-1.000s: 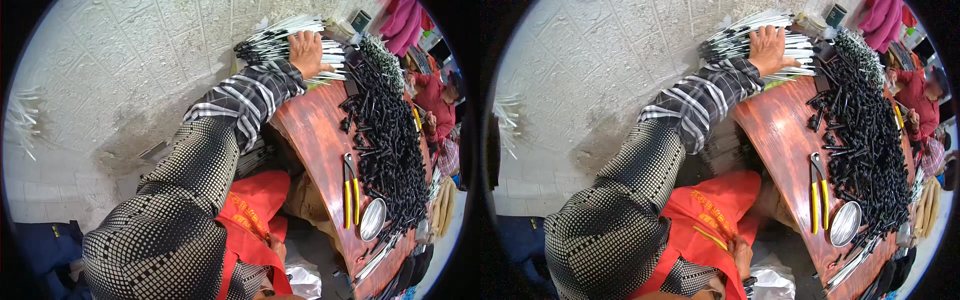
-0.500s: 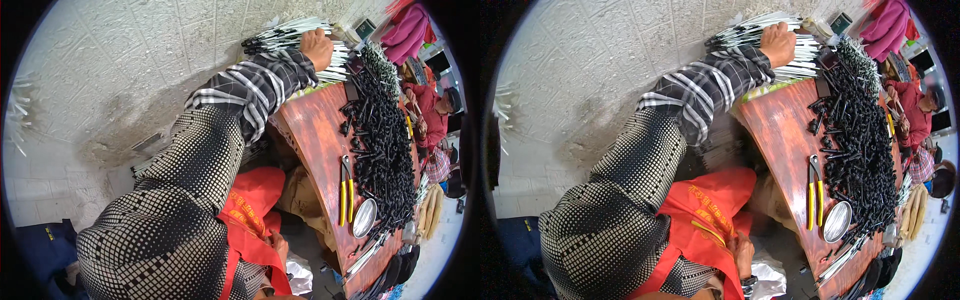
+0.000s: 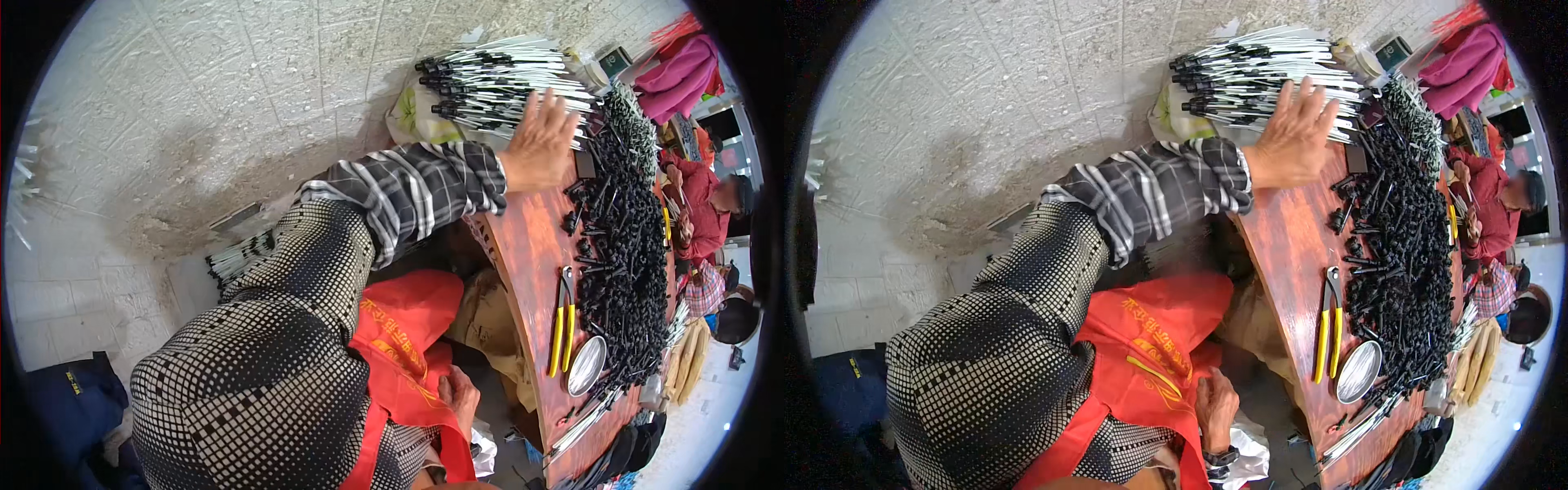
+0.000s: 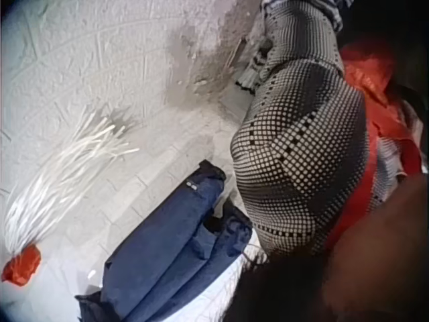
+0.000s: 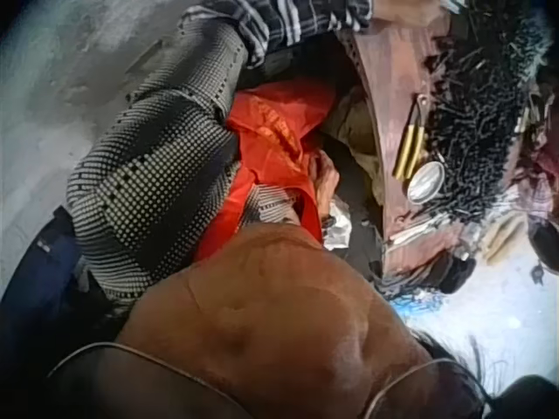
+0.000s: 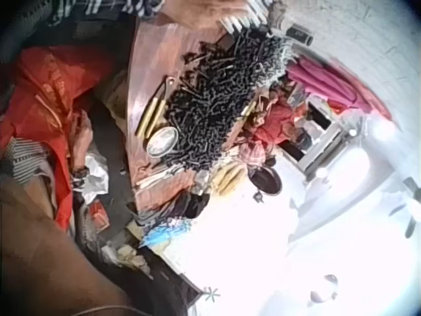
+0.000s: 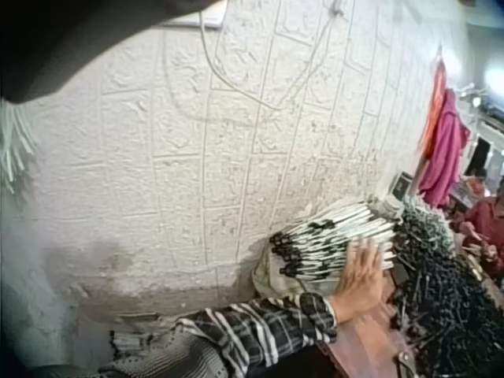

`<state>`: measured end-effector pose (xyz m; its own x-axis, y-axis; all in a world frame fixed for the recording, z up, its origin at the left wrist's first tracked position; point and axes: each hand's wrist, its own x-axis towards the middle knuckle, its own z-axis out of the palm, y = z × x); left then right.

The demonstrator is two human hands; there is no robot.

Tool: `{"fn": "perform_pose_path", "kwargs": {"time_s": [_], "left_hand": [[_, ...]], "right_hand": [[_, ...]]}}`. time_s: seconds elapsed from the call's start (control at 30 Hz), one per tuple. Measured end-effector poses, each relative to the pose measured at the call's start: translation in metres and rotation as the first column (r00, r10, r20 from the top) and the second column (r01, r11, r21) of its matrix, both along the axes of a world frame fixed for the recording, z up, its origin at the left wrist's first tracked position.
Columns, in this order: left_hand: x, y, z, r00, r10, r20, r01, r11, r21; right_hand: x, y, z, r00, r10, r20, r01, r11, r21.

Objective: Assembling plastic components onto bundles of white wires and using pliers to secure or trim them.

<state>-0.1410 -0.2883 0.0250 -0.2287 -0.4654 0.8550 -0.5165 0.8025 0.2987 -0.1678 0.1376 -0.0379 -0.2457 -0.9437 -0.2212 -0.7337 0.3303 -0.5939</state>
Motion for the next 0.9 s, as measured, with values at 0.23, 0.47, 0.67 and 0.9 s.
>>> {"fn": "perform_pose_path", "kwargs": {"time_s": [0.23,0.47,0.67,0.9], "left_hand": [[0.007,-0.017,-0.031,0.981,0.072,0.179,-0.099,0.985,0.144],[0.022,-0.011,0.002,0.984,-0.084,0.156,0.057,0.984,0.17],[0.058,-0.021,0.029,0.97,0.116,0.214,-0.165,0.96,0.225],[0.088,-0.048,0.02,0.871,0.177,0.458,-0.313,0.919,0.241]], "right_hand": [[0.004,0.003,-0.008,1.0,0.002,-0.001,-0.002,1.0,0.026],[0.007,0.004,-0.005,0.996,-0.078,0.036,0.077,0.997,0.016],[0.011,0.01,0.0,0.996,-0.086,0.038,0.086,0.996,-0.001],[0.011,0.016,0.002,0.998,-0.055,0.01,0.056,0.995,-0.08]]}}
